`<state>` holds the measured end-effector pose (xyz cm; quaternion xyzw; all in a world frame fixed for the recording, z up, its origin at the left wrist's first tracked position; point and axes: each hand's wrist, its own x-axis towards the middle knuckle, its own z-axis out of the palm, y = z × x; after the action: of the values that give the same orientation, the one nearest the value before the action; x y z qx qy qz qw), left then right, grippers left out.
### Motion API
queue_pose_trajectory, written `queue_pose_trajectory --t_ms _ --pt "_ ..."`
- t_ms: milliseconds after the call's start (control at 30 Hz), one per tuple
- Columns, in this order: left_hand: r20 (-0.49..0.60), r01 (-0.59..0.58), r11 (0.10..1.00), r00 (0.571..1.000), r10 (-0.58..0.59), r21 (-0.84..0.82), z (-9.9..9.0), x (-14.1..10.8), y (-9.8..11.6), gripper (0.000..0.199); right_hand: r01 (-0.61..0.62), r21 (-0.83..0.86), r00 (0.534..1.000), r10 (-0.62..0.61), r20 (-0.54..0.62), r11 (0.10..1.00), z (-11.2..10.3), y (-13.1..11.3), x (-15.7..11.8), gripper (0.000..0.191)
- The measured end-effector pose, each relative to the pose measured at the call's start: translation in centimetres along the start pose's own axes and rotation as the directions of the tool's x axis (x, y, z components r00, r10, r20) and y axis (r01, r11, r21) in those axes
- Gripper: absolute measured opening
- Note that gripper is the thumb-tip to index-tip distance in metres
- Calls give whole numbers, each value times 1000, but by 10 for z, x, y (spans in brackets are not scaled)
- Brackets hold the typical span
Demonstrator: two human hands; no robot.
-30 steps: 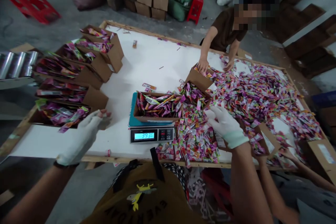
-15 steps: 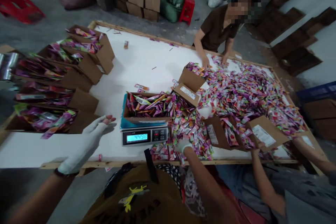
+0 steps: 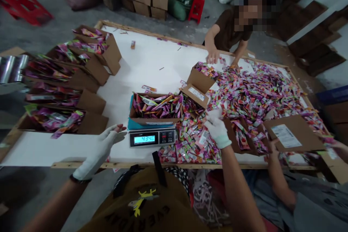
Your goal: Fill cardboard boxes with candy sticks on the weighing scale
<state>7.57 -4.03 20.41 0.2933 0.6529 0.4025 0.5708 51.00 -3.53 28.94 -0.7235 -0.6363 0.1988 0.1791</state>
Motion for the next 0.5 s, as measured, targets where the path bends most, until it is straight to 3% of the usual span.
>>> queue_pose_trajectory --t_ms 100,167,267,333,500 --pt "19 -20 1000 1000 20 22 7 -2 2 77 48 434 980 41 -193 900 -11 -36 18 26" --pt "38 -26 999 999 25 42 9 -5 4 75 117 550 962 43 -270 827 -9 -68 31 31" --pt "48 -8 999 999 6 53 0 -11 -2 74 199 493 950 -43 -310 847 3 -99 44 52" --pt "23 41 998 999 -42 41 -17 -14 -14 75 239 419 947 -115 -301 876 12 -99 44 60" --pt "-134 201 975 968 -212 -92 -79 -16 -46 67 306 241 942 -257 -214 921 13 -69 23 35"
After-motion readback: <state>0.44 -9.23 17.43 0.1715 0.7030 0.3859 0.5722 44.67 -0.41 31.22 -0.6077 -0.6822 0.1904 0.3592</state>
